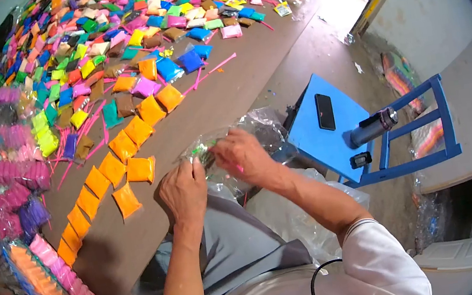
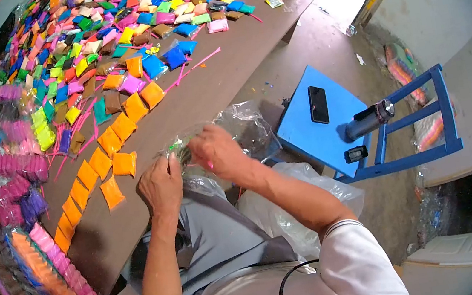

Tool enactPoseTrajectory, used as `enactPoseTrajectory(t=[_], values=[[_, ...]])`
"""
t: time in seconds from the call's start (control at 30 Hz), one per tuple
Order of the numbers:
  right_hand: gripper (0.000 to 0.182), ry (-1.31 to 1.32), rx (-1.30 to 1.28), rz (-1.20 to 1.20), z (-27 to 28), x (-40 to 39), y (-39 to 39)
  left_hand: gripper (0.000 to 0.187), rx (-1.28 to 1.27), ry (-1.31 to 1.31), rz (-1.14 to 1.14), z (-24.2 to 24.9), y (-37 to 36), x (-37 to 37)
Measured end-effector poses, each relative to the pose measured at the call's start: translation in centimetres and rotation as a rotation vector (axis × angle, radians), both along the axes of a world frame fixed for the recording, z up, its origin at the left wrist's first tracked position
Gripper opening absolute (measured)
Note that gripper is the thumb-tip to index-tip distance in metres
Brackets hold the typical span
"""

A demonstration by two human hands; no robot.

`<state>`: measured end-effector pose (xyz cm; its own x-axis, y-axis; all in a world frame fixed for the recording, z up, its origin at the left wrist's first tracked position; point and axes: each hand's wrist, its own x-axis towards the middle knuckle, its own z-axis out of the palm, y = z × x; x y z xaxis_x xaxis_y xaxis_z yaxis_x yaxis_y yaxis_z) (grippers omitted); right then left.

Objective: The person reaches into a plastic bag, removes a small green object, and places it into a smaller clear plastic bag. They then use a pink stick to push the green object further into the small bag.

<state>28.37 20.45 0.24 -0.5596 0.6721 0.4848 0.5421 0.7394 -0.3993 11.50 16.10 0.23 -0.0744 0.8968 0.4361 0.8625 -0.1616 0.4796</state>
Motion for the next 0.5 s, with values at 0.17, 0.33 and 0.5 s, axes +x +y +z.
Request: enactPoseTrajectory(t=[0.17,0.33,0.5], values=[[0.02,-0.031,-0.035,0.031,0.6,0.0,-0.2,0.029,0.017,0.003,0.004,0.1,0.2,0.1],[0.015,-0.05,-0.064,-0.11,1.0,0.8,0.8,0.029,-0.002,0.021,0.006,0.0,0.0,0.0],[0.007,0.077,-0.014,-0.025,0.5,0.0,0.1,0.03,0.007,0.007,0.001,-0.2,0.1,0.0]])
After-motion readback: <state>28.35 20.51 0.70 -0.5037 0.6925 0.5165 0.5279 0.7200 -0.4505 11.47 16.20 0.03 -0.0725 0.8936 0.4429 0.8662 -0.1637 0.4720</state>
